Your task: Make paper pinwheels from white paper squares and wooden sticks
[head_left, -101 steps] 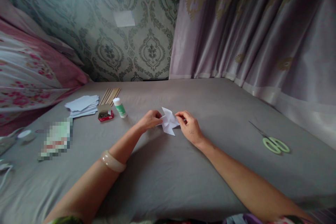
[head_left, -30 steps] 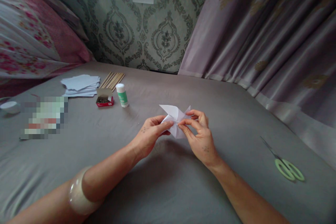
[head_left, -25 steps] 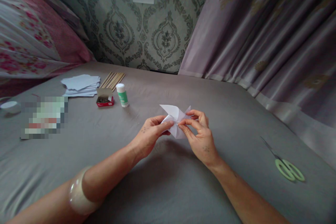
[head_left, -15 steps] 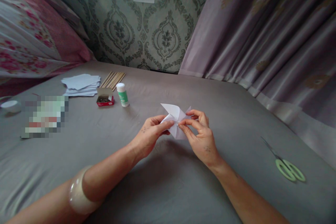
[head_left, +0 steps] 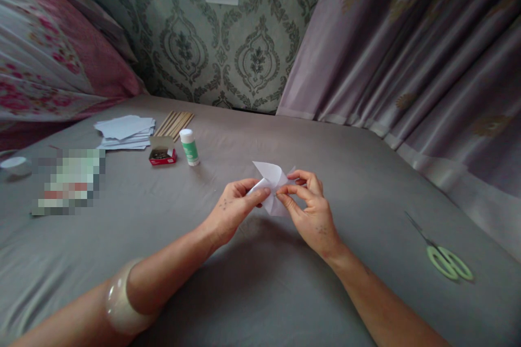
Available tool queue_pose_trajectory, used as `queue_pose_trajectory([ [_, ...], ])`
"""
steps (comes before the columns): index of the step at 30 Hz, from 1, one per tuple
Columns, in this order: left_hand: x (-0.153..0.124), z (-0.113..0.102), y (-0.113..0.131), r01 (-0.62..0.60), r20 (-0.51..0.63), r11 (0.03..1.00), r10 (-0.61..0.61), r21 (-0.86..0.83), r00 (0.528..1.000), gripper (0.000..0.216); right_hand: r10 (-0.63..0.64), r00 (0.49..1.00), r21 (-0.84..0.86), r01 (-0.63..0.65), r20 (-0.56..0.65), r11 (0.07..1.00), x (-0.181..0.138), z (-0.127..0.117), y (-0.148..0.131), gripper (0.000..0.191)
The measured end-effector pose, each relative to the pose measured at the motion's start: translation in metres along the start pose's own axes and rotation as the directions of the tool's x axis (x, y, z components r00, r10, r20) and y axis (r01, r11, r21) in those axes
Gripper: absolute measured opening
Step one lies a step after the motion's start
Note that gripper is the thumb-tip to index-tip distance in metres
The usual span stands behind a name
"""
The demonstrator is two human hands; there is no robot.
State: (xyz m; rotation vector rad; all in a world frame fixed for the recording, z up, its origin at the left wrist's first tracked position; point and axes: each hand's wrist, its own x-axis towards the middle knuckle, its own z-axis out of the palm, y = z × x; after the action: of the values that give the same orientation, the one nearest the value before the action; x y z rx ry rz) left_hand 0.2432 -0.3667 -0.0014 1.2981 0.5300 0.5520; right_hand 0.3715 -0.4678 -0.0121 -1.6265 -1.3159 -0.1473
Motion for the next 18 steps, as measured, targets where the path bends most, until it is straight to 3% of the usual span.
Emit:
queue_pose_trajectory([
  [18, 0.0003, 0.0016, -0.0014, -0.070, -0.019, 0.984, 0.074, 0.162, 0.997, 0.032, 0.149, 0.985, 0.138, -0.160, 0.084, 0.977, -0.0018, 0.0066, 0.0076, 0.010],
])
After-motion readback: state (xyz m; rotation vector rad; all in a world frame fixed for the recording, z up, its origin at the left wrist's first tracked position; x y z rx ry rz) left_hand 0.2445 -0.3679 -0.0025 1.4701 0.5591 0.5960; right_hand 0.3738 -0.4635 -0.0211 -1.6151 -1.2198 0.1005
